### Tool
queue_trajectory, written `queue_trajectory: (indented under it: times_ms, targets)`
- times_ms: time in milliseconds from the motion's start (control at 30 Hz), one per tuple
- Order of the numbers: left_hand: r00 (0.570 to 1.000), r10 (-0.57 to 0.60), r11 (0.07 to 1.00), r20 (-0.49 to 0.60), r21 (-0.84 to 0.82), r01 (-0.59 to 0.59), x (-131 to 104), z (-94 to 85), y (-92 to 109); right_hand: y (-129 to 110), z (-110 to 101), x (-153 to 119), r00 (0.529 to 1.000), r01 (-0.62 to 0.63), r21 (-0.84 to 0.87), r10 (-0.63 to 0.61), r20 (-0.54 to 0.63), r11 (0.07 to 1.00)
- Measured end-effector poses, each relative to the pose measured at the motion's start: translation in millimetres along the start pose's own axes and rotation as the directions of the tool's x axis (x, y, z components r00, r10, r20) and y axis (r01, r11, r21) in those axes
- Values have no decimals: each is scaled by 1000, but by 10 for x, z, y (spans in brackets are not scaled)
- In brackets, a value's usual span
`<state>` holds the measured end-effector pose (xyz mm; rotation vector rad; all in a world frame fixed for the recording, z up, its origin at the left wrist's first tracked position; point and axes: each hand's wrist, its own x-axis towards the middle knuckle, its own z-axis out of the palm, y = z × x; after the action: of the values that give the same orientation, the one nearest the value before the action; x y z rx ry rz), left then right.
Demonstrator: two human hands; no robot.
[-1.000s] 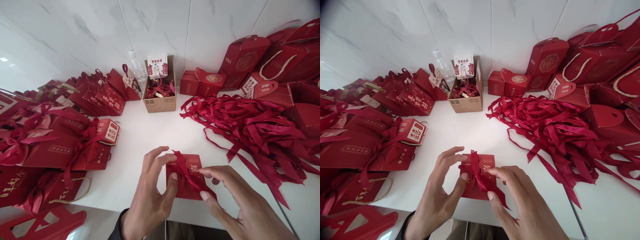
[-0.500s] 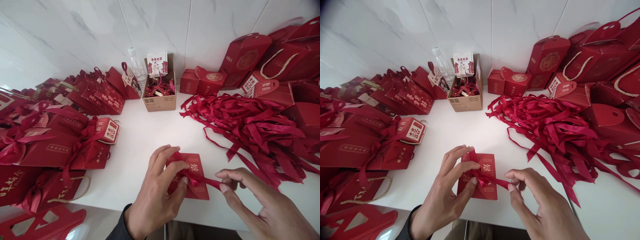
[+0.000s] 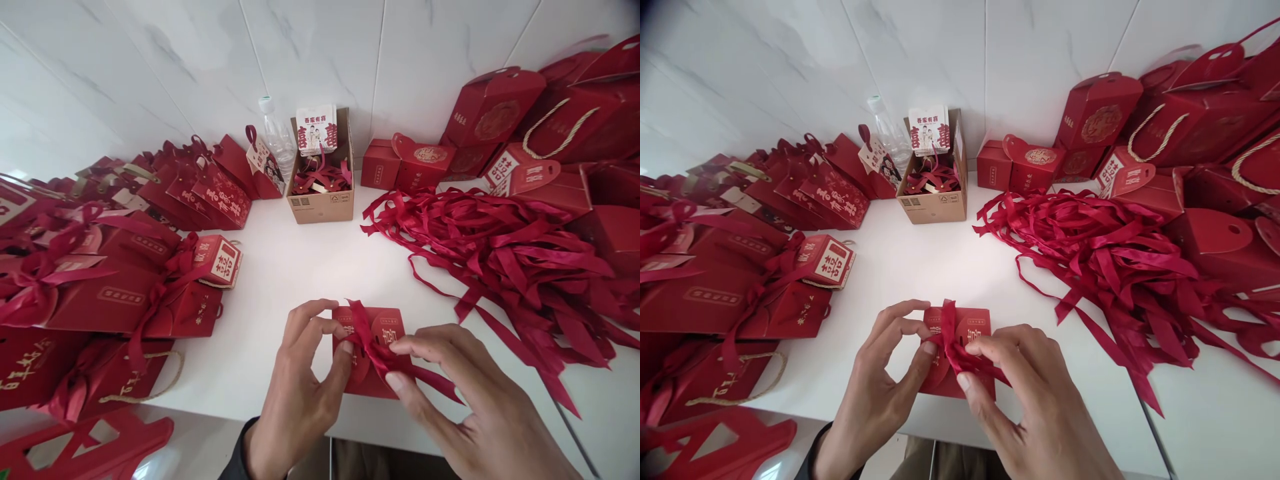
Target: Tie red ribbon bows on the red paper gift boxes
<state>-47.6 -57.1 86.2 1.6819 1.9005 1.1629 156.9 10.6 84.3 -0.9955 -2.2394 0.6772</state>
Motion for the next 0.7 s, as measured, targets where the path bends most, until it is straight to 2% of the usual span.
queue_trajectory:
  times_ms: [100,333,700]
  targets:
    - [1000,-1,1000,-9,-11,1,-5,-4,10,0,-21,17,997,70,-24,-69,17,997]
    - [996,-21,1000,-84,18,23,4,-2,-5,-7,-95,-12,994,38,-12,-37,103,999]
    - [991,-54,998,-122,-1,55,41,5,-19,34,-182,-27,986,57,-53,-48,161,997]
